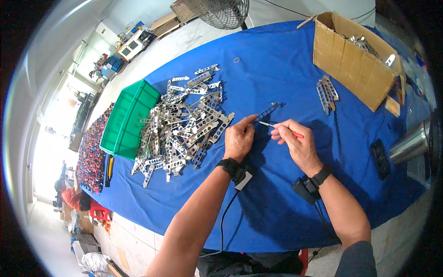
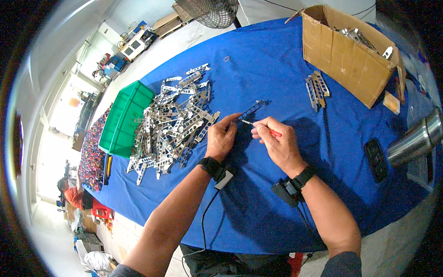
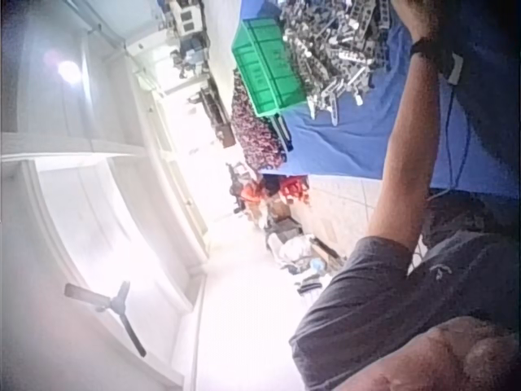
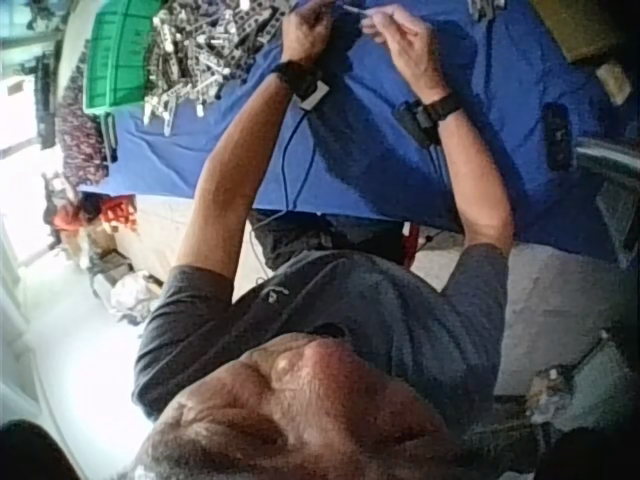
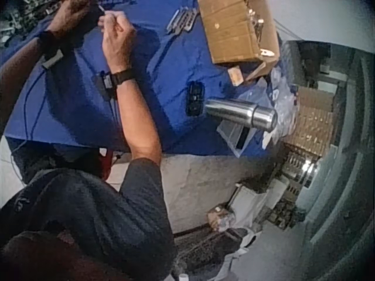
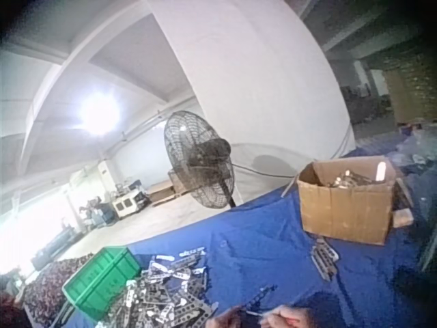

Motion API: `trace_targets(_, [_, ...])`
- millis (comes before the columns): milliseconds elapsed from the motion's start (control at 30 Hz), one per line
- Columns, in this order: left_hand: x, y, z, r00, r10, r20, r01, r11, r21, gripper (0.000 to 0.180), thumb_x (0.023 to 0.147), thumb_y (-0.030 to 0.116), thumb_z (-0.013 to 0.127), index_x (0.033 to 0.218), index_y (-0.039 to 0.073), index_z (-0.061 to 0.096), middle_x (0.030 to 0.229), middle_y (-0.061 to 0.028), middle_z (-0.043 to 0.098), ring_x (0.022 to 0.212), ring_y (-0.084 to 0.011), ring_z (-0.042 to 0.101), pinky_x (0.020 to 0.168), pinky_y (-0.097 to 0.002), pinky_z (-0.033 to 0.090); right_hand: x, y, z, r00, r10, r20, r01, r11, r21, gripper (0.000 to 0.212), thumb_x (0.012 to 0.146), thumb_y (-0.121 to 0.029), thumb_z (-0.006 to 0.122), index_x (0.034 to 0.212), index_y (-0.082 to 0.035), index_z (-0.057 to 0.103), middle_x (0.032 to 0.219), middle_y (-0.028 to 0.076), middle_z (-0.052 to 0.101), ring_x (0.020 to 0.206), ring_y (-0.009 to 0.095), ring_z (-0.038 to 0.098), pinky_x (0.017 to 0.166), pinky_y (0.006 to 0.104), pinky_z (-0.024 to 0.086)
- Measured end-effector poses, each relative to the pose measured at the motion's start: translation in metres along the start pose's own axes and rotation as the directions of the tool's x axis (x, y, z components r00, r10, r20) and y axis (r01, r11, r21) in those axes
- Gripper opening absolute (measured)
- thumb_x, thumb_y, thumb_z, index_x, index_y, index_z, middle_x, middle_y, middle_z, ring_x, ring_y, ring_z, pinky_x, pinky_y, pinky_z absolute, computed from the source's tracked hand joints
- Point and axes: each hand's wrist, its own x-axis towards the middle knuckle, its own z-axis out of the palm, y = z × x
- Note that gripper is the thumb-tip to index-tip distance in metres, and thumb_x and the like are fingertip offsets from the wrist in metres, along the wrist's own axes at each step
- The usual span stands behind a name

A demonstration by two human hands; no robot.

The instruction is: Assemble small metal components using a screwdriver.

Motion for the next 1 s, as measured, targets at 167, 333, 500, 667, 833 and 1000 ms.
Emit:
trace_targets(167, [0.001, 0.0, 0.0, 1.0, -0.011, 0.009, 0.011, 1.0, 0.007, 0.03, 0.09, 0.01, 0.058, 0.117, 0.01, 0.07, 0.069, -0.0111, 0.066, 0.061, -0.0137, 0.06, 0.063, -0.0322, 0.05, 0.001, 0.002, -0.003, 1.0, -0.02, -0.012, 0.02, 1.0, 0.007, 0.025, 0.1, -0.022, 0.053, 0.101, 0.0, 0.066, 0.091, 0.011, 0.072, 0.085, 0.017, 0.071, 0.069, 0.0281, 0.056])
trace_targets(333, [0.0, 0.001, -0.003, 0.999, -0.039, 0.029, 0.038, 0.999, 0.025, 0.029, 0.09, 0.011, 0.057, 0.117, 0.01, 0.07, 0.072, -0.0111, 0.067, 0.064, -0.0126, 0.06, 0.065, -0.0314, 0.05, 0.001, 0.001, 0.004, 0.998, -0.053, -0.03, 0.054, 0.998, 0.024, 0.025, 0.101, -0.021, 0.053, 0.1, 0.0, 0.066, 0.09, 0.011, 0.072, 0.083, 0.016, 0.07, 0.069, 0.0277, 0.055])
trace_targets(500, [0.002, 0.01, -0.001, 0.994, -0.069, 0.086, 0.065, 0.997, 0.044, 0.029, 0.092, 0.011, 0.057, 0.117, 0.007, 0.069, 0.075, -0.0107, 0.068, 0.067, -0.0102, 0.058, 0.065, -0.0304, 0.05, 0.0, 0.004, -0.008, 1.0, -0.013, -0.023, 0.013, 1.0, 0.0, 0.026, 0.101, -0.023, 0.053, 0.102, 0.0, 0.065, 0.092, 0.01, 0.072, 0.086, 0.015, 0.07, 0.071, 0.0277, 0.056])
trace_targets(667, [-0.001, 0.001, -0.004, 0.999, -0.033, 0.028, 0.034, 0.998, -0.051, 0.028, 0.092, 0.014, 0.058, 0.117, 0.007, 0.069, 0.072, -0.0079, 0.065, 0.064, -0.01, 0.055, 0.063, -0.0292, 0.048, 0.001, 0.008, 0.005, 0.993, -0.105, 0.053, 0.107, 0.993, -0.039, 0.025, 0.101, -0.021, 0.054, 0.102, 0.001, 0.065, 0.088, 0.011, 0.072, 0.084, 0.017, 0.071, 0.072, 0.0285, 0.056])
trace_targets(833, [-0.004, 0.005, -0.004, 0.995, -0.007, 0.102, 0.017, 0.995, -0.095, 0.027, 0.092, 0.016, 0.06, 0.113, 0.004, 0.071, 0.077, -0.0081, 0.069, 0.067, -0.009, 0.058, 0.064, -0.0295, 0.049, 0.005, -0.002, -0.012, 0.99, -0.057, -0.131, 0.046, 0.995, -0.089, 0.022, 0.097, -0.017, 0.054, 0.091, 0.001, 0.066, 0.079, 0.011, 0.071, 0.072, 0.016, 0.07, 0.066, 0.0289, 0.056])
trace_targets(1000, [-0.002, -0.004, -0.001, 0.997, 0.04, 0.064, -0.033, 0.994, -0.108, 0.027, 0.091, 0.02, 0.063, 0.11, 0.004, 0.072, 0.078, -0.0107, 0.072, 0.07, -0.012, 0.064, 0.067, -0.0319, 0.051, 0.025, -0.024, -0.072, 0.897, -0.22, -0.382, 0.106, 0.949, -0.298, 0.024, 0.09, -0.015, 0.05, 0.071, -0.003, 0.06, 0.054, 0.001, 0.051, 0.051, 0.009, 0.048, 0.048, 0.0252, 0.036])
